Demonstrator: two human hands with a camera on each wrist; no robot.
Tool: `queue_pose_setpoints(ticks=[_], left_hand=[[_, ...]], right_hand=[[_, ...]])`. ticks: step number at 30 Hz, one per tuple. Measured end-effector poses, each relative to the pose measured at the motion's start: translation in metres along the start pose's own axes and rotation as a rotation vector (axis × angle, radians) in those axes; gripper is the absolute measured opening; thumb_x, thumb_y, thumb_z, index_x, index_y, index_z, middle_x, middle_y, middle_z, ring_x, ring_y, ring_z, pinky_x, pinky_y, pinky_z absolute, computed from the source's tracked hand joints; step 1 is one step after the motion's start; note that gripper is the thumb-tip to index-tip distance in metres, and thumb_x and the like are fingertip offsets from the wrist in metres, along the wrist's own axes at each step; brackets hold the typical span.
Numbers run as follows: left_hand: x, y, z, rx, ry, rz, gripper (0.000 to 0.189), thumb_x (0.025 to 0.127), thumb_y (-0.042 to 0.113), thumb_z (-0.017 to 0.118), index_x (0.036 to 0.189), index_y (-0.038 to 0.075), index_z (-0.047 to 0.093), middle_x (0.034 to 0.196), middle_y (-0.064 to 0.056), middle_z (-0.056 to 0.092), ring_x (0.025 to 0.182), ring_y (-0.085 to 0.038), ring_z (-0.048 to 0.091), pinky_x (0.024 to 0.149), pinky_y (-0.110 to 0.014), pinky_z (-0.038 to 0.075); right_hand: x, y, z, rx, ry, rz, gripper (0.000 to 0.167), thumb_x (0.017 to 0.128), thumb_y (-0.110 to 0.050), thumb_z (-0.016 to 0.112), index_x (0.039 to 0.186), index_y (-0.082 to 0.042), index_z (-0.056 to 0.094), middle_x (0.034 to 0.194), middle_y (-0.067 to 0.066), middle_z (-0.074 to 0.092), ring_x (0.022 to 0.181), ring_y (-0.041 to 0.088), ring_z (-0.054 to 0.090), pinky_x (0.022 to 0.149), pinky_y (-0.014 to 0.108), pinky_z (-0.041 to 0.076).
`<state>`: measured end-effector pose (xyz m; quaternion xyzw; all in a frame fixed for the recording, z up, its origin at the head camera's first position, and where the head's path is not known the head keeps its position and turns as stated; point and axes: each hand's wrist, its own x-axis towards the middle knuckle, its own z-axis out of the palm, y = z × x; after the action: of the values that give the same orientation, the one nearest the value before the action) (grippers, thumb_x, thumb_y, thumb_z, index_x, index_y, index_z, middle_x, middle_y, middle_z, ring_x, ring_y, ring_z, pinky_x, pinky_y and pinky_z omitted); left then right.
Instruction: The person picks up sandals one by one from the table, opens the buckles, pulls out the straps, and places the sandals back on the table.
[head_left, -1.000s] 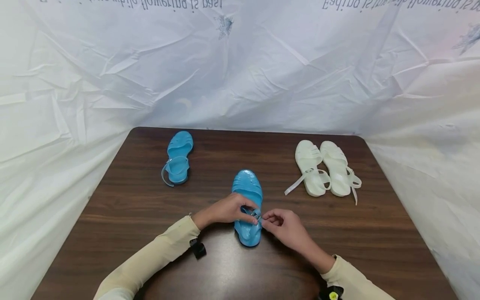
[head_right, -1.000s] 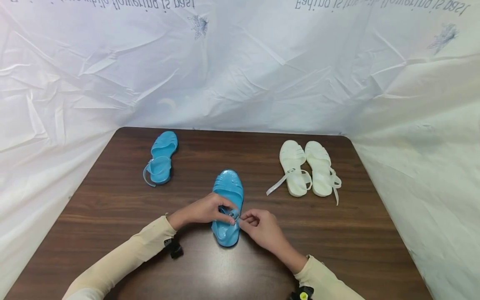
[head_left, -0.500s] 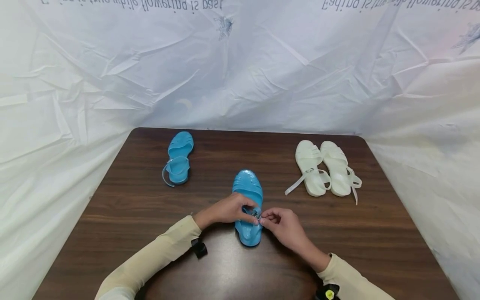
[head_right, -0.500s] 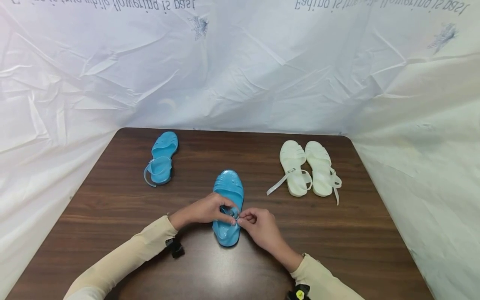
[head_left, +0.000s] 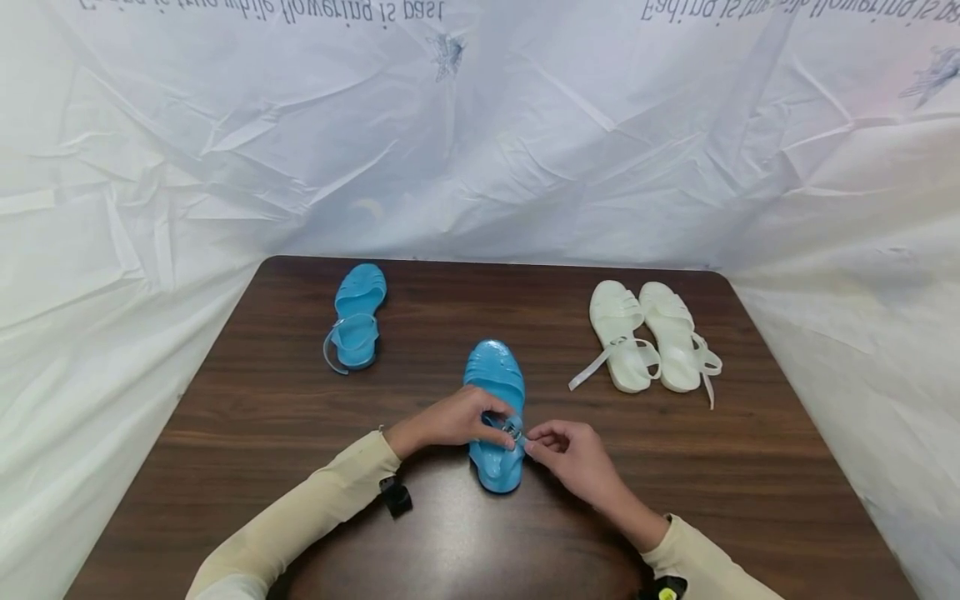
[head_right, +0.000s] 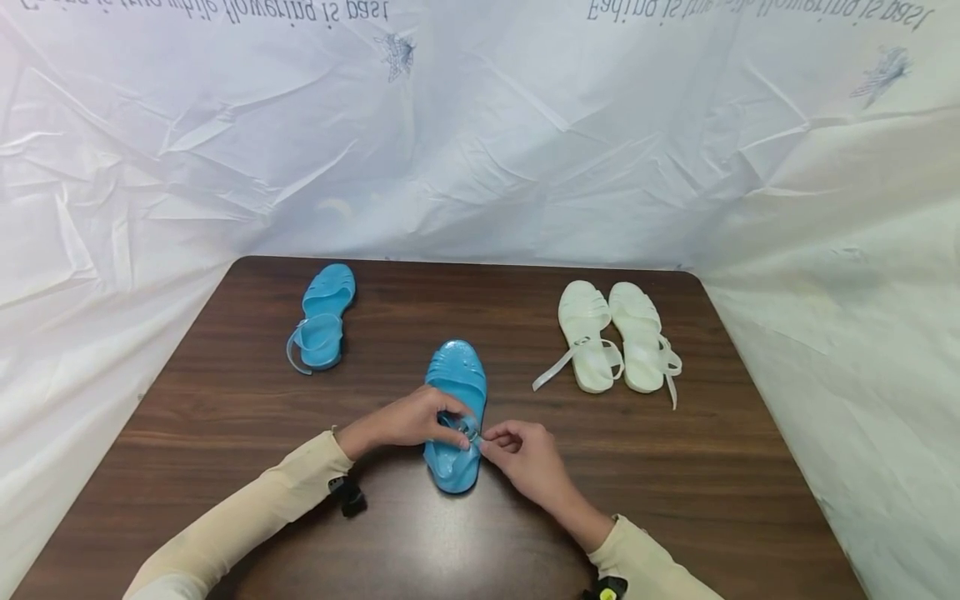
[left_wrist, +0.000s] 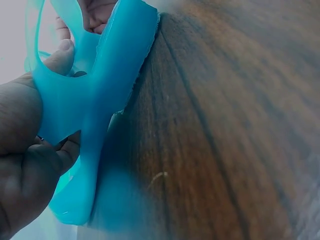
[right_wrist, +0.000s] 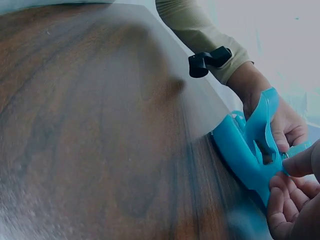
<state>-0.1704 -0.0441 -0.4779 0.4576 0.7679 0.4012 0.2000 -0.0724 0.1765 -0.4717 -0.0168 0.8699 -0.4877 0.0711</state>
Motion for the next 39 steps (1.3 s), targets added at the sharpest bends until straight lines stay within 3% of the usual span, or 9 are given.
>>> queue_pose_setpoints(ticks=[4, 7, 11, 14, 18, 24, 28, 34, 39], left_hand=[[0.0003, 0.0009, -0.0006, 0.009, 0.0, 0.006, 0.023, 0.093, 0.032, 0.078, 0.107, 0.015, 0.075, 0.088, 0.014, 0.067, 0.074, 0.002, 0.054, 0.068, -0.017, 0.047], [0.0009, 0.0017, -0.001, 0.012, 0.0, 0.027, 0.019, 0.093, 0.032, 0.077, 0.089, 0.016, 0.069, 0.074, 0.014, 0.052, 0.065, 0.001, 0.044, 0.062, -0.016, 0.039], [0.001, 0.0025, -0.0014, 0.019, 0.001, 0.044, 0.035, 0.093, 0.03, 0.077, 0.074, 0.017, 0.052, 0.067, 0.01, 0.035, 0.06, -0.001, 0.034, 0.059, -0.018, 0.032], [0.0006, 0.0023, -0.0012, 0.029, -0.001, 0.036, 0.03, 0.092, 0.03, 0.078, 0.076, 0.018, 0.056, 0.067, 0.011, 0.039, 0.06, 0.0, 0.036, 0.059, -0.017, 0.033], [0.0005, 0.002, -0.0011, 0.038, -0.003, 0.023, 0.016, 0.093, 0.031, 0.077, 0.091, 0.017, 0.069, 0.073, 0.012, 0.054, 0.064, 0.0, 0.044, 0.061, -0.017, 0.038], [-0.0003, 0.0029, -0.0016, 0.047, 0.005, 0.016, 0.023, 0.093, 0.031, 0.077, 0.108, 0.014, 0.075, 0.085, 0.011, 0.067, 0.071, 0.001, 0.053, 0.066, -0.017, 0.046], [-0.0007, 0.0037, -0.0017, 0.048, 0.009, 0.014, 0.025, 0.092, 0.032, 0.077, 0.109, 0.013, 0.076, 0.089, 0.01, 0.07, 0.073, 0.001, 0.055, 0.067, -0.018, 0.049], [0.0007, 0.0044, -0.0014, 0.06, 0.009, 0.018, 0.02, 0.091, 0.032, 0.079, 0.097, 0.014, 0.074, 0.077, 0.011, 0.062, 0.066, 0.001, 0.048, 0.062, -0.017, 0.042], [0.0017, 0.0054, -0.0011, 0.049, -0.001, 0.001, 0.019, 0.091, 0.032, 0.08, 0.097, 0.015, 0.073, 0.077, 0.012, 0.062, 0.065, 0.001, 0.049, 0.061, -0.017, 0.042]], right_hand=[[0.0009, -0.0019, 0.0019, -0.012, 0.014, -0.034, 0.004, 0.092, -0.011, 0.078, 0.095, -0.01, 0.077, 0.083, -0.003, 0.073, 0.073, 0.01, 0.064, 0.064, 0.023, 0.054], [0.0021, -0.0036, 0.0037, -0.008, 0.025, -0.057, 0.005, 0.091, -0.012, 0.078, 0.095, -0.009, 0.078, 0.082, -0.003, 0.073, 0.071, 0.009, 0.063, 0.064, 0.023, 0.053], [0.0035, -0.0052, 0.0047, -0.017, 0.031, -0.07, 0.006, 0.09, -0.014, 0.08, 0.094, -0.01, 0.078, 0.082, -0.005, 0.073, 0.071, 0.007, 0.064, 0.063, 0.023, 0.054], [0.0033, -0.0059, 0.0035, -0.035, 0.022, -0.076, 0.008, 0.09, -0.017, 0.081, 0.095, -0.012, 0.078, 0.083, -0.006, 0.073, 0.072, 0.007, 0.066, 0.065, 0.023, 0.055], [0.0014, -0.0043, 0.0013, -0.057, 0.009, -0.072, 0.011, 0.089, -0.021, 0.082, 0.094, -0.012, 0.077, 0.082, -0.007, 0.073, 0.072, 0.007, 0.066, 0.064, 0.023, 0.055], [-0.0021, -0.0017, 0.0007, -0.08, 0.007, -0.085, 0.008, 0.088, -0.021, 0.082, 0.088, -0.014, 0.078, 0.077, -0.008, 0.071, 0.068, 0.006, 0.065, 0.062, 0.023, 0.054], [-0.0031, -0.0028, 0.0024, -0.05, 0.011, -0.105, 0.006, 0.088, -0.018, 0.082, 0.088, -0.013, 0.079, 0.077, -0.007, 0.072, 0.069, 0.006, 0.066, 0.062, 0.023, 0.055], [-0.0023, -0.0044, 0.0022, -0.035, 0.004, -0.134, 0.006, 0.087, -0.015, 0.082, 0.09, -0.011, 0.079, 0.079, -0.006, 0.074, 0.071, 0.006, 0.067, 0.064, 0.023, 0.057], [-0.0023, -0.0065, -0.0031, -0.038, -0.007, -0.104, 0.007, 0.09, -0.017, 0.078, 0.092, -0.011, 0.078, 0.081, -0.006, 0.072, 0.072, 0.008, 0.066, 0.064, 0.024, 0.055]])
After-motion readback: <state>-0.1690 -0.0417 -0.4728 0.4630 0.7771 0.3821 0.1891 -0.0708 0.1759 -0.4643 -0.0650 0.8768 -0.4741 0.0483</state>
